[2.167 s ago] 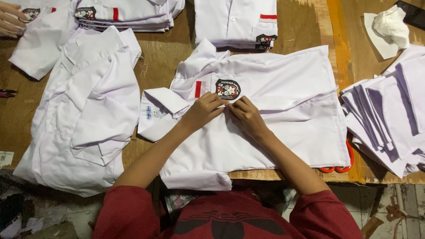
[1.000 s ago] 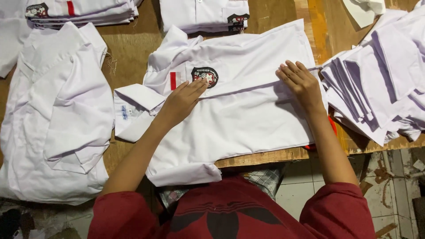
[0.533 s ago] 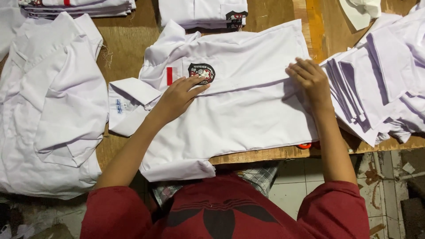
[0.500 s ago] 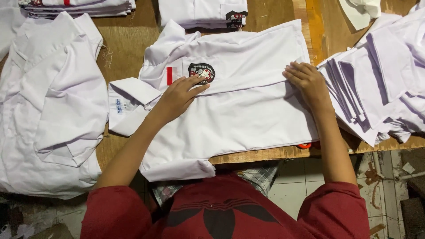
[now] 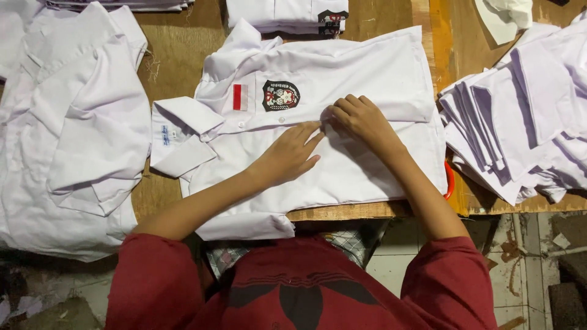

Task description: The person folds a white shirt on a wooden table, smoothing the collar and sleeves. They then use red-handled scissors to trim loose threads from the shirt's hem before folding the garment again.

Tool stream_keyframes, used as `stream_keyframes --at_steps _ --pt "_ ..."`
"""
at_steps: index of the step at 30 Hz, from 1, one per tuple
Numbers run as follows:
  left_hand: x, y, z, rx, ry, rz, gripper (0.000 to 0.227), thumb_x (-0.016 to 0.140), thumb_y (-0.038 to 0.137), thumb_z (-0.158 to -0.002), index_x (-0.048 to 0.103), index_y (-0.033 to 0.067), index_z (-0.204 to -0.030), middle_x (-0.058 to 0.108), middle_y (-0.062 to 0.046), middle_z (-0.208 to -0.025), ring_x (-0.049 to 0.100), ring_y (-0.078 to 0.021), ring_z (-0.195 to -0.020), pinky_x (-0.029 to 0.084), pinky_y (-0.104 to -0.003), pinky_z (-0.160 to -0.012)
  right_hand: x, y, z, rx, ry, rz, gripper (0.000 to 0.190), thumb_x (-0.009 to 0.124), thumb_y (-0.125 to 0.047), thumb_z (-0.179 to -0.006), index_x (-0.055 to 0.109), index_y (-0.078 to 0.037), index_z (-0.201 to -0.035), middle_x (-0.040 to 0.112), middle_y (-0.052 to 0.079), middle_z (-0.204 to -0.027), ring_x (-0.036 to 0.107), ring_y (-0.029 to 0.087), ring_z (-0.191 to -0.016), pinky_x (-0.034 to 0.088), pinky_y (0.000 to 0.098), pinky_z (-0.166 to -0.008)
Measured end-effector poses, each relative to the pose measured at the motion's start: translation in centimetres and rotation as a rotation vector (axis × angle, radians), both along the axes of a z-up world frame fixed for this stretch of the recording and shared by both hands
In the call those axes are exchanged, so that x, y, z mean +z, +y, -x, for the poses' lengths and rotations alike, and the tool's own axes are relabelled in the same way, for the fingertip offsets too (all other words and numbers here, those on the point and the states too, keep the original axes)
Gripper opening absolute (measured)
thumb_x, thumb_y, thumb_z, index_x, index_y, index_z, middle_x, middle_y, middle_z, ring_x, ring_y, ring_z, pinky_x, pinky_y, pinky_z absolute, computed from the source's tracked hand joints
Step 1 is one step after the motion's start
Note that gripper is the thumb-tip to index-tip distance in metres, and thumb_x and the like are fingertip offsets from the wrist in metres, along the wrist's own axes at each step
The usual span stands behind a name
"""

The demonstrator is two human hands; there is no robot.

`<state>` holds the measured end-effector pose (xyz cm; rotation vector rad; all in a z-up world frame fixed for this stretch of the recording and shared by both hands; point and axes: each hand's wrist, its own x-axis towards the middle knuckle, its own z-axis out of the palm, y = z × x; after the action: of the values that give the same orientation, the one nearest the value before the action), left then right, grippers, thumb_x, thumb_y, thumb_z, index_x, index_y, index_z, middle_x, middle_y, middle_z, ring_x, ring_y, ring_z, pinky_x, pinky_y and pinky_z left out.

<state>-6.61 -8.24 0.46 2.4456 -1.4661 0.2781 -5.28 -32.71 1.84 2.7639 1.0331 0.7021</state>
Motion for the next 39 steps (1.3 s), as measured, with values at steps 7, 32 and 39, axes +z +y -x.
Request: stream_keyframes --at_steps 7,32,39 --pt "-2.9 0.0 0.0 -0.076 -0.122 0.046 0.041 0.057 0.027 -0.102 0.059 0.0088 -0.138 0.059 -0.012 -0.135 0.054 -0.0304 -0.133 0.043 -0.045 -0.11 -4.2 -1.3 -1.9 0.034 0.128 -0.163 0.004 0.068 -0.009 -0.094 0.065 -0.012 -0.096 0.063 0.001 -0.09 0.061 0.017 -0.083 0.048 0.0265 -0.072" --pt "-2.7 0.2 0.2 0.001 0.014 0.108 0.031 0.057 0.029 -0.104 0.062 0.0264 -0.134 0.056 -0.014 -0.138 0.059 -0.0298 -0.129 0.048 -0.044 -0.104 -2.1 0.6 0.6 -0.128 0.41 -0.155 0.01 0.064 -0.015 -0.101 0.065 -0.014 -0.11 0.059 0.001 -0.093 0.056 0.017 -0.091 0.038 0.0332 -0.084" --pt "-2.8 0.1 0.4 0.047 -0.065 0.063 0.034 0.059 0.032 -0.102 0.058 0.0285 -0.136 0.055 -0.018 -0.134 0.062 -0.0316 -0.125 0.047 -0.046 -0.102 -1.9 0.9 0.7 -0.151 0.287 -0.003 0.014 0.068 -0.028 -0.097 0.061 -0.019 -0.105 0.055 -0.002 -0.099 0.054 0.015 -0.097 0.038 0.0388 -0.094"
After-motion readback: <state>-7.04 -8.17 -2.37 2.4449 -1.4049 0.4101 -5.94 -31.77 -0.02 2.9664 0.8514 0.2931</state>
